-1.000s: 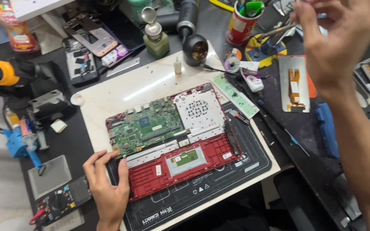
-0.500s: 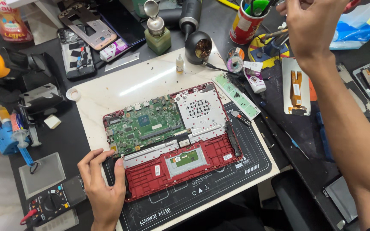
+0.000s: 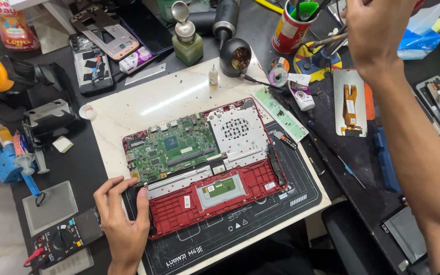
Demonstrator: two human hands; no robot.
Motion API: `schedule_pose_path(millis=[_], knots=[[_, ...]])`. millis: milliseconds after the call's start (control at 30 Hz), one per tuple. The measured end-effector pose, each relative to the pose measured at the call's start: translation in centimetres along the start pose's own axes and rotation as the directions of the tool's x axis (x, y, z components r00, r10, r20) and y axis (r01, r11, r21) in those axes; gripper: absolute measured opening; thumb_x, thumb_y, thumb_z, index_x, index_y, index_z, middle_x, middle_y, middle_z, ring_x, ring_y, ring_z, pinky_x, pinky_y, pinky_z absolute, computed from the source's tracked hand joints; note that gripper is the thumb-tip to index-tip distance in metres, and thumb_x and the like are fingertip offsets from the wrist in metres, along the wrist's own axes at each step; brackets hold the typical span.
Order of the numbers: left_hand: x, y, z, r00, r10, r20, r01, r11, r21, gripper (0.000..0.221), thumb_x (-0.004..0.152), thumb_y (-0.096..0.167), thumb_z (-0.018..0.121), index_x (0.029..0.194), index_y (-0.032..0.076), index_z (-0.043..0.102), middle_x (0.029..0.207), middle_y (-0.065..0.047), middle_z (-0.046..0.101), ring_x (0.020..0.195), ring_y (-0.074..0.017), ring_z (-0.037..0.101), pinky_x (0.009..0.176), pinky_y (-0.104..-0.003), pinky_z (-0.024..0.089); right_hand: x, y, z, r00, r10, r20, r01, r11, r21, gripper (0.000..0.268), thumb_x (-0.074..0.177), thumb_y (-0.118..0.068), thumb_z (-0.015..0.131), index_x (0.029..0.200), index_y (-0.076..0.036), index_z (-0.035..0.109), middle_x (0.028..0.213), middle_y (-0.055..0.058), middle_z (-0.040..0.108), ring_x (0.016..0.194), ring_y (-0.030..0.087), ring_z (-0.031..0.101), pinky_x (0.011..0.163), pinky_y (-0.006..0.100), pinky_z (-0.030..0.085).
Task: The person unscrews the back panel of a laptop with a screwdriver and prying tool. They remove the back cover, take out the internal battery, and disconnect internal cables.
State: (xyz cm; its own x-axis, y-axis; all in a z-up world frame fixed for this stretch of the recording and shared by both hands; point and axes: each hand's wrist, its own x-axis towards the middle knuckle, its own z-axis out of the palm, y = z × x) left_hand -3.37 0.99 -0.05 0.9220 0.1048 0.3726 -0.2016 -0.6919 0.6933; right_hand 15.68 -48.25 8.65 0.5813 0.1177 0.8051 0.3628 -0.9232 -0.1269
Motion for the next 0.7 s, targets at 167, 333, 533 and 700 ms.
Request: schedule_pose_path(millis=[167,333,533,700], knots=[[0.0,0.1,-0.1,1.0,0.023,0.002,-0.023,1.0,0.016,0.025,0.093,0.007,0.07,0.117,-0.001,0.065,0.125,-0.019,0.055,0.119,-0.0335,0.058,0.102,-0.043,0.047,0.0,0.3,0.3,0.999,-0.011,-0.034,0.011,1.0,-0.021,0.016,0.101,0.002,0.065,0.084,0.002,0.063,0.072,0.009,0.066,0.068,0.025,0.062,0.078,0.042,0.047],[0.1,0.0,0.1,1.0,0.028,0.005,-0.028,1.0,-0.007,0.026,0.093,0.007,0.07,0.117,0.0,0.065,0.125,-0.019,0.056,0.117,-0.0326,0.058,0.102,-0.043,0.047,0.1,-1.6,0.5,0.988,0.146,0.046,-0.146,0.989,-0.006,0.024,0.108,-0.01,0.078,0.092,0.002,0.066,0.073,0.012,0.062,0.066,0.025,0.064,0.064,0.04,0.047],[0.1,0.1,0.0,1.0,0.024,0.009,-0.024,0.999,-0.02,0.026,0.093,0.007,0.07,0.117,-0.001,0.064,0.124,-0.019,0.056,0.115,-0.0334,0.059,0.1,-0.043,0.048,0.8,-5.9,-1.1,0.985,-0.119,0.122,0.126,0.991,-0.054,0.003,0.102,0.002,0.07,0.105,0.002,0.072,0.095,0.012,0.071,0.077,0.023,0.067,0.072,0.036,0.052],[0.2,0.0,0.0,1.0,0.015,0.022,-0.014,0.999,-0.033,0.026,0.093,0.008,0.07,0.116,-0.001,0.064,0.123,-0.02,0.056,0.114,-0.0343,0.061,0.097,-0.043,0.05,-0.9,-10.3,-5.0,0.927,0.091,0.364,-0.065,0.994,-0.084,0.011,0.1,-0.007,0.078,0.099,0.002,0.072,0.093,0.018,0.068,0.068,0.029,0.066,0.063,0.042,0.052]])
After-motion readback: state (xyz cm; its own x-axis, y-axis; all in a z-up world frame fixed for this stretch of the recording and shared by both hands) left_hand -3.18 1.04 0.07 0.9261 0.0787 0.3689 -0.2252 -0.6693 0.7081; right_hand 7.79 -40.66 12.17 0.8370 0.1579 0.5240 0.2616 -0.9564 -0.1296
